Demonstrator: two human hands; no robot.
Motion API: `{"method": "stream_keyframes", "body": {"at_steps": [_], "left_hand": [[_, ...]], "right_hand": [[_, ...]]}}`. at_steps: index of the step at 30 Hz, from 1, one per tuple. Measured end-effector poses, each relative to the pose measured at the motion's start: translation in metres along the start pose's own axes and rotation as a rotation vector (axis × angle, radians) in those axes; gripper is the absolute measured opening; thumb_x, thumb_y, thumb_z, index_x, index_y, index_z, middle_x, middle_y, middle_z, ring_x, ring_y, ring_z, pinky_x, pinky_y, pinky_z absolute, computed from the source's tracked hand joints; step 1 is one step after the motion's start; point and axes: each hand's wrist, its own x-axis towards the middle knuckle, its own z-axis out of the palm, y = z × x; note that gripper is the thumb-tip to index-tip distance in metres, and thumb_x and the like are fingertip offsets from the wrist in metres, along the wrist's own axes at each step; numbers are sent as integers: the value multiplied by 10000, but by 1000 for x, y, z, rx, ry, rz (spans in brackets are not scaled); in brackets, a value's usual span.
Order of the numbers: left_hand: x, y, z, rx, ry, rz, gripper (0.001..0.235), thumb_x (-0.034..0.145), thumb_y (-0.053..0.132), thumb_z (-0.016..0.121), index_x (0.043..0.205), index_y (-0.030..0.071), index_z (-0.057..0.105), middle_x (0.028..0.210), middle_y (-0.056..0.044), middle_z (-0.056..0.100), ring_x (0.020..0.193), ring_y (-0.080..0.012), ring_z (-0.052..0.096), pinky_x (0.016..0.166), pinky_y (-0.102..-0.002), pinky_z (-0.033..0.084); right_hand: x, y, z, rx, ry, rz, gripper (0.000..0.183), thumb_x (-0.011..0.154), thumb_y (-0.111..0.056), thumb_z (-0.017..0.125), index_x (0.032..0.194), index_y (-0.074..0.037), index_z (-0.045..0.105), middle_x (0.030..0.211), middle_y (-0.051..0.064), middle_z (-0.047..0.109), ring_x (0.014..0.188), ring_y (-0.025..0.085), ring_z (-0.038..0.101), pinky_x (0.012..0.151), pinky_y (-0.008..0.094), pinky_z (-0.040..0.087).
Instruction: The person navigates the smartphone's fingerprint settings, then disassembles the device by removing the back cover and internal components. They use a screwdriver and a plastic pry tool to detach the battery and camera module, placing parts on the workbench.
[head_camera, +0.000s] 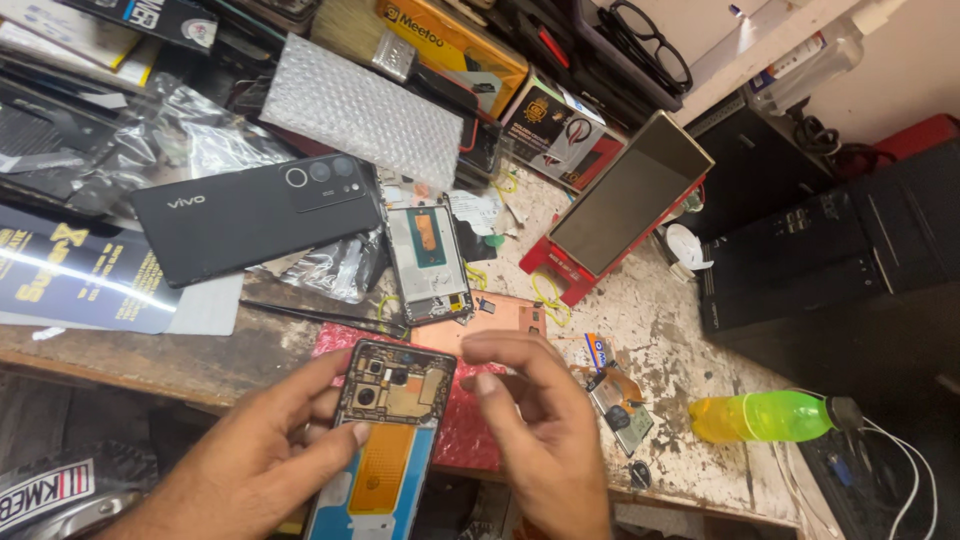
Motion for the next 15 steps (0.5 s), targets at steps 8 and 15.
{"method": "stream_keyframes", "body": {"at_steps": [8,15], "left_hand": [[8,-23,1,-235,-28,248,684,990,-8,608,1612,-41,325,1264,-221,673,1170,-210,664,989,-346,557],[3,-11,7,-232,-50,180,659,991,8,599,1588,14,319,1244,-199,643,1123,-209,664,936,-364,592]], "right_hand": [[-29,52,10,280,129,99,322,909,36,626,1229,66,639,1159,193,726,1099,225,724,947,410,613],[-24,20,4,-571,28,-515,375,878,-29,801,1227,-54,665,1201,132,707,1120,237,739,946,339,599]]}}
